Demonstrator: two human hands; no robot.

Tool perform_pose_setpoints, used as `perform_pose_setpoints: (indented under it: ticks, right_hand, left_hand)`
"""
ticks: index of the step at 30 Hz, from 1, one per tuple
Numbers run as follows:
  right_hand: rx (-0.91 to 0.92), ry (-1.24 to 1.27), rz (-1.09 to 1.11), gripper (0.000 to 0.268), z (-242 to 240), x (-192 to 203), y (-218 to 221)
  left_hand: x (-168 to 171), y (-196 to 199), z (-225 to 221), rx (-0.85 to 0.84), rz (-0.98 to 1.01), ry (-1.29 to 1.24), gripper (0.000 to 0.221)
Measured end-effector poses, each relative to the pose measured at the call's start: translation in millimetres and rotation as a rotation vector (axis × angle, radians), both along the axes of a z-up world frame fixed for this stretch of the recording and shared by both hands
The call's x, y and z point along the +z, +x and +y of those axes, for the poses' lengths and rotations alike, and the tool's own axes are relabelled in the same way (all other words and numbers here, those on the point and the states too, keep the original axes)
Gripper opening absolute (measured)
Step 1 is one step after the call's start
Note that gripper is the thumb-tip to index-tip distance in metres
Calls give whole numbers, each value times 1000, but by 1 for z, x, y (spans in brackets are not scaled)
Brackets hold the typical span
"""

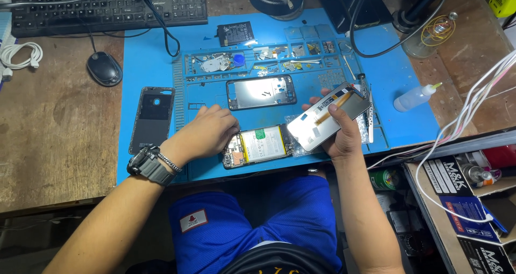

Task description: Connecting a new replacement screen to a mobile phone motherboard and testing the connection

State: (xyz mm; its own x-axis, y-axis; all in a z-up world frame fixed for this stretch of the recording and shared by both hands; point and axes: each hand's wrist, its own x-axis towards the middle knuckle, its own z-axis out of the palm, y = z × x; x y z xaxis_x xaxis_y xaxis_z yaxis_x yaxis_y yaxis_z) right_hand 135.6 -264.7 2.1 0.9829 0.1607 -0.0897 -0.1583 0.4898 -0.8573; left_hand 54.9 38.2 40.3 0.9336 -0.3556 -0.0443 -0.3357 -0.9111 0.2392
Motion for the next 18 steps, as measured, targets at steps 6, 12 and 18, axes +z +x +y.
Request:
perform_pose_setpoints:
  ticks: [6, 12, 18]
  right_hand:
    - [-2, 3, 10, 61, 1, 2, 0]
    - [76, 31, -94, 58, 13, 22, 0]
    - [303, -197, -458, 49, 27, 49, 13]
  left_hand:
    - [0, 2, 4, 31, 36, -70, 22]
    - [21, -31, -3, -3, -51, -122, 43]
    - [0, -53, -3, 20, -47, -15, 85]
